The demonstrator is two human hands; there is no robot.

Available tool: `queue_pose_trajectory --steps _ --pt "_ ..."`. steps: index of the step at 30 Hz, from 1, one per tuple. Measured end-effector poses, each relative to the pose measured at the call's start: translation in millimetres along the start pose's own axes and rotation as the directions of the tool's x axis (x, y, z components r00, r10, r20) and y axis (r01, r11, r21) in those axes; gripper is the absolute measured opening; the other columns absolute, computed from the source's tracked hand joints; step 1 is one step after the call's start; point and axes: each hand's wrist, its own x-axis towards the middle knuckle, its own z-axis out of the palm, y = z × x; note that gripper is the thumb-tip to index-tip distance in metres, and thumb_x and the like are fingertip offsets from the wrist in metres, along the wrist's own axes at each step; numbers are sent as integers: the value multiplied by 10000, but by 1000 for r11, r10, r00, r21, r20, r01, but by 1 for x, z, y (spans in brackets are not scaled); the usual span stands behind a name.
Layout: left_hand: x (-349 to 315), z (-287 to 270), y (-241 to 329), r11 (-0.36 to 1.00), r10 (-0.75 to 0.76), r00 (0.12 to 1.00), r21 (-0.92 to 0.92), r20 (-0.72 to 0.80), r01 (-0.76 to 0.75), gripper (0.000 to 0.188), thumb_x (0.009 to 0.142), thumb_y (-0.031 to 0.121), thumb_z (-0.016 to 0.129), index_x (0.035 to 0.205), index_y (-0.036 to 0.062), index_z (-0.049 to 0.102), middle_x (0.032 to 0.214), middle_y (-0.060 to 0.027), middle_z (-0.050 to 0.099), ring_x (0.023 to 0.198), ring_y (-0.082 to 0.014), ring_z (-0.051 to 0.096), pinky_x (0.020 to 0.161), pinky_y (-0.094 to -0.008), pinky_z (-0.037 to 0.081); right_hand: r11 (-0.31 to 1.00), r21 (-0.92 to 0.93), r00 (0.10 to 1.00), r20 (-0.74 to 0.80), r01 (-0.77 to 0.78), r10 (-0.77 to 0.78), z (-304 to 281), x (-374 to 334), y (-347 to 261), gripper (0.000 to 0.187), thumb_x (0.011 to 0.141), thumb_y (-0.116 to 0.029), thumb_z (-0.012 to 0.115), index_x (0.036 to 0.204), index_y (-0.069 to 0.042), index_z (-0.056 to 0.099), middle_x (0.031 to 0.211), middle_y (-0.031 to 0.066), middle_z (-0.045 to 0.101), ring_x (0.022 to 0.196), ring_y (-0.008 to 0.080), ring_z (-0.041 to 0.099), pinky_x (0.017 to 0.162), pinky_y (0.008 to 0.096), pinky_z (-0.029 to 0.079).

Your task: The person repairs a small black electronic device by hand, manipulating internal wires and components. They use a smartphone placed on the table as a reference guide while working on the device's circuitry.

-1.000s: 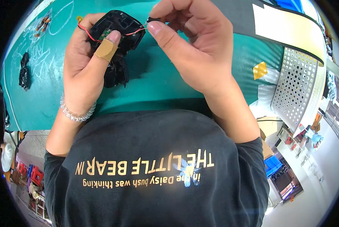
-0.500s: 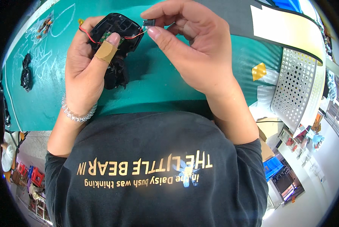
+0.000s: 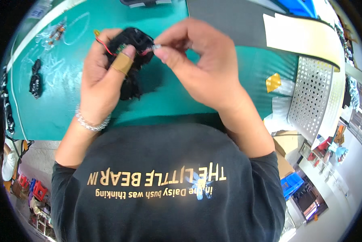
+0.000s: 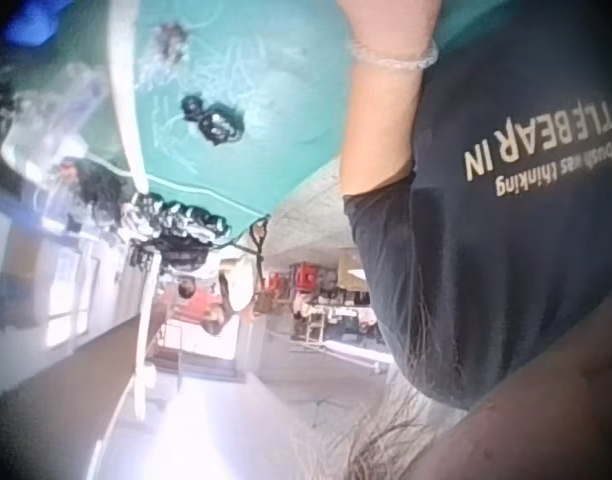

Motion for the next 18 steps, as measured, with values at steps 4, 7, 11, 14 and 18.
queue_pose_trajectory --steps 4,7,11,14,18 --pt "-4 2 3 998 31 999 58 -28 -30 153 897 83 530 1025 9 491 860 -21 562 749 -60 497 673 -211 439 999 -28 1000 -5 -24 24 3 -2 0 69 803 -44 645 800 -1 592 728 23 583 651 85 510 596 232 424" --pt "-7 0 14 993 -98 994 65 37 96 193 898 79 519 1072 7 476 875 -36 557 794 -86 505 720 -250 447 997 -72 999 2 -35 35 1 -4 -6 73 795 -43 647 796 -6 584 709 20 567 645 86 501 593 232 419" --pt "2 -1 0 980 -30 996 198 79 14 234 869 85 552 1088 24 500 950 -37 567 876 -101 518 799 -263 443 996 -17 996 -46 -83 82 1 -4 -3 75 810 -21 613 834 -7 543 717 17 542 645 74 490 590 227 407" --pt "-2 -5 -1 987 26 998 154 61 -35 284 852 80 574 1119 24 494 967 -45 573 889 -106 530 795 -262 447 998 -13 998 3 -59 59 9 1 4 82 820 -13 593 855 -8 519 712 14 521 643 71 477 583 228 396" --pt "-4 -2 4 990 103 991 92 86 -111 248 875 81 553 1103 28 471 916 -38 552 842 -97 513 745 -250 433 999 -29 999 -11 -41 41 10 -4 0 95 819 -18 594 851 -9 506 699 12 506 645 72 472 577 229 389"
